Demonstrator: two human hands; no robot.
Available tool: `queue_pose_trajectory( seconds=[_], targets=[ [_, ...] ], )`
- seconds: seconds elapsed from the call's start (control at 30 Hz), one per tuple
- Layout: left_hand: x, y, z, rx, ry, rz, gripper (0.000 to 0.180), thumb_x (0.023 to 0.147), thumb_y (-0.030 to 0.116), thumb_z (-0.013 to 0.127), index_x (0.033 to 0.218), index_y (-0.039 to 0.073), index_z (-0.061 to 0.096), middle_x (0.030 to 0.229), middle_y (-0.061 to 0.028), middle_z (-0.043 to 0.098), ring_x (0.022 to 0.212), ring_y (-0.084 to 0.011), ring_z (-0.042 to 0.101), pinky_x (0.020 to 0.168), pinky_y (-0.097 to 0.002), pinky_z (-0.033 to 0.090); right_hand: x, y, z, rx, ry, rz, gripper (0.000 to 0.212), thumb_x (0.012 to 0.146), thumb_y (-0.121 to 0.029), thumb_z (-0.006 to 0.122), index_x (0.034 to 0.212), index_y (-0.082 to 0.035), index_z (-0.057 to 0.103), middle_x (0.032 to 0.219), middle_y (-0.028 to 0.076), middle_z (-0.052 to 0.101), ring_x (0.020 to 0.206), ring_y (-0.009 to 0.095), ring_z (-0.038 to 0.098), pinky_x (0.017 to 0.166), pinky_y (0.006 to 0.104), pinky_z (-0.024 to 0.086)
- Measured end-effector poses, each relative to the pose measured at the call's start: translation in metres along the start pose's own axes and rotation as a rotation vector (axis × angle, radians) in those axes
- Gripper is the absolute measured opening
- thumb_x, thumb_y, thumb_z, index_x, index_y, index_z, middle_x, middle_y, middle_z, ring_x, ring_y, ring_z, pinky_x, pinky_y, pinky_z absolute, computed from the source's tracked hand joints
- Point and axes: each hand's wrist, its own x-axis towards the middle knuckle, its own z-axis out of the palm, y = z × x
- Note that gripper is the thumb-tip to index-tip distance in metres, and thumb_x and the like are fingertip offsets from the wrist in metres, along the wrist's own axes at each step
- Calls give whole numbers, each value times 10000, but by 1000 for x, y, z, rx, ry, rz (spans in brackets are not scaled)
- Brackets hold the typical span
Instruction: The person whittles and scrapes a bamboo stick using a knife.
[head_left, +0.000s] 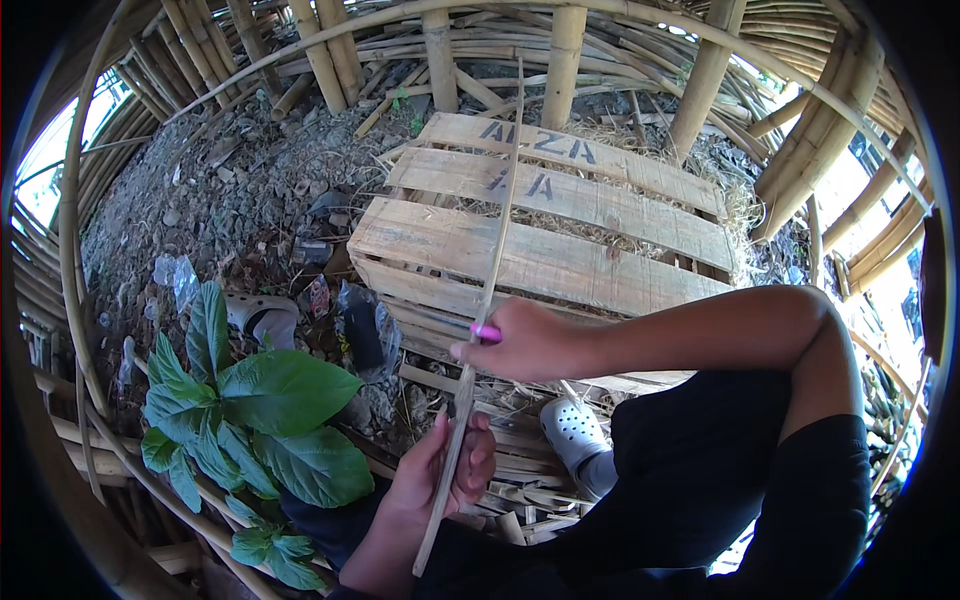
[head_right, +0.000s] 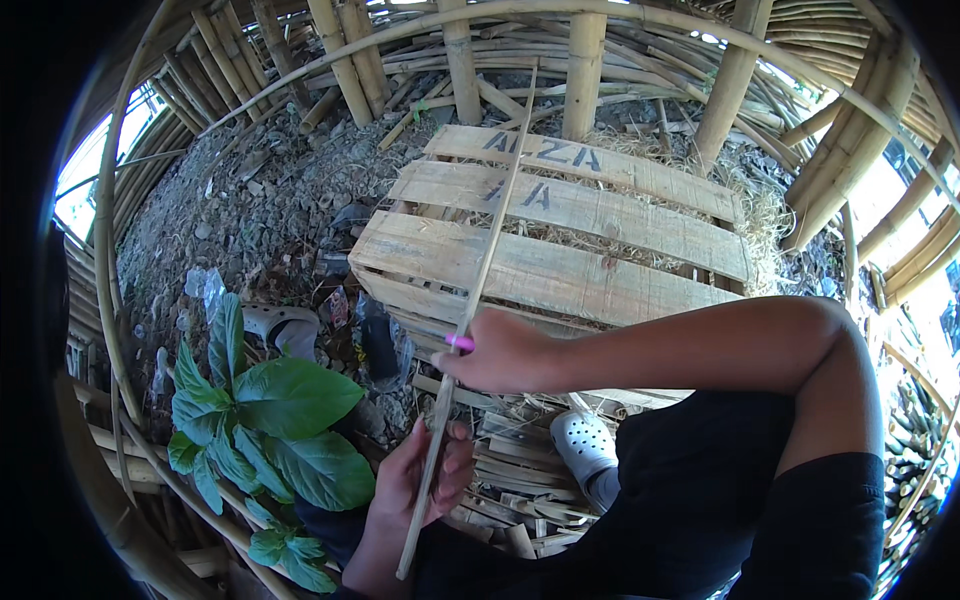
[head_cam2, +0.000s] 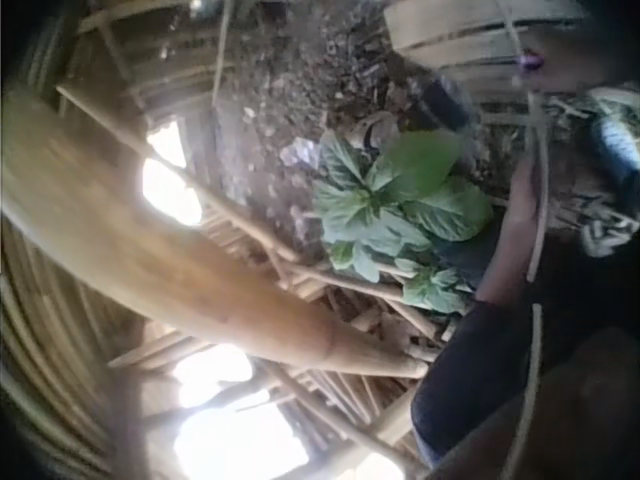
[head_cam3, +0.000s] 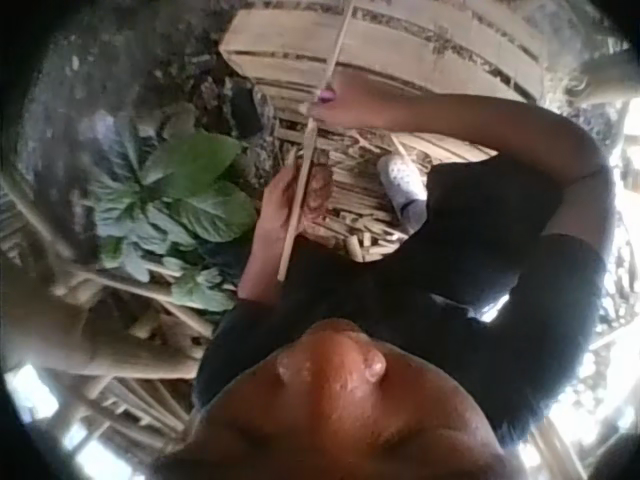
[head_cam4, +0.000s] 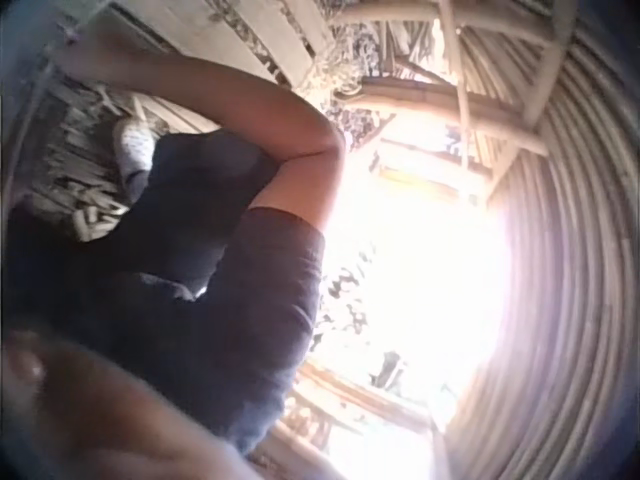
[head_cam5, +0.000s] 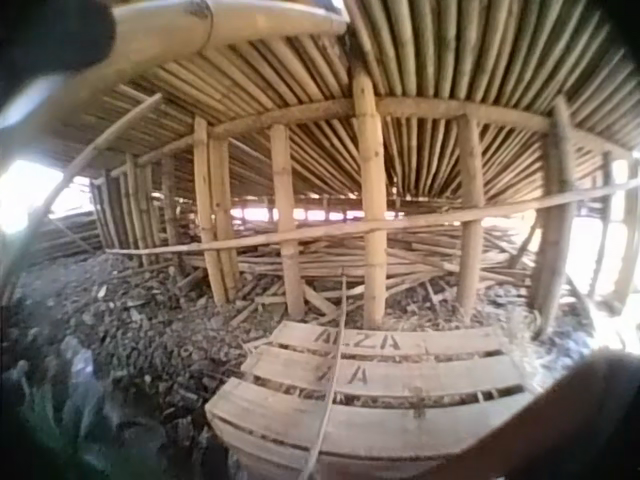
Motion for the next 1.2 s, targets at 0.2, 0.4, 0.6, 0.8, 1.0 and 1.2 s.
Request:
queue_pose_trajectory(
  seconds=[0.2, 0.4, 0.6, 0.8, 1.0, 1.2],
  targets=[
    [5, 14, -24, -198, -158, -110, 317, 1012, 345, 338, 1108, 60, 439, 765, -19, 403, 506, -82, 358, 338, -186, 297, -16, -13, 11, -33, -193, -156, 545, 920, -418, 517, 576, -3, 594, 473, 124, 531, 460, 290, 578, 476, 411, 464],
    [5, 17, -23, -351, -266, -142, 294, 1021, 333, 318, 1100, 75, 434, 718, 3, 393, 442, -48, 304, 334, -174, 235, -17, -13, 12, -494, 50, -400, 558, 947, -362, 391, 527, -40, 569, 471, 144, 524, 437, 341, 537, 467, 435, 466],
    [2, 10, -14, -191, -77, -134, 296, 1028, 358, 292, 1009, 101, 438, 621, 46, 331, 414, -35, 267, 326, -180, 216, -16, -15, 0, -756, 3, -457, 426, 904, -285, 429, 577, -73, 601, 528, 135, 565, 481, 318, 580, 460, 429, 474],
    [-8, 1, 9, 30, 79, -104, 270, 1030, 338, 293, 923, 127, 423, 597, 72, 301, 410, -21, 229, 318, -180, 155, -5, 3, -21, -935, 163, -278, 394, 906, -328, 404, 677, -81, 608, 565, 100, 595, 516, 290, 603, 451, 420, 476],
    [-11, 1, 10, 156, 166, -99, 331, 998, 466, 356, 934, 150, 432, 625, 79, 282, 464, -22, 210, 371, -189, 138, -12, 4, -10, -778, 209, -479, 459, 888, -288, 436, 495, -74, 535, 451, 130, 514, 389, 319, 523, 429, 424, 465],
    [-16, -12, 26, 317, 239, -63, 346, 995, 482, 355, 929, 151, 434, 629, 75, 277, 464, -29, 201, 381, -193, 128, -32, -2, -3, -822, 57, -500, 439, 898, -283, 421, 533, -79, 554, 487, 101, 548, 424, 295, 551, 439, 409, 466]
  ],
)
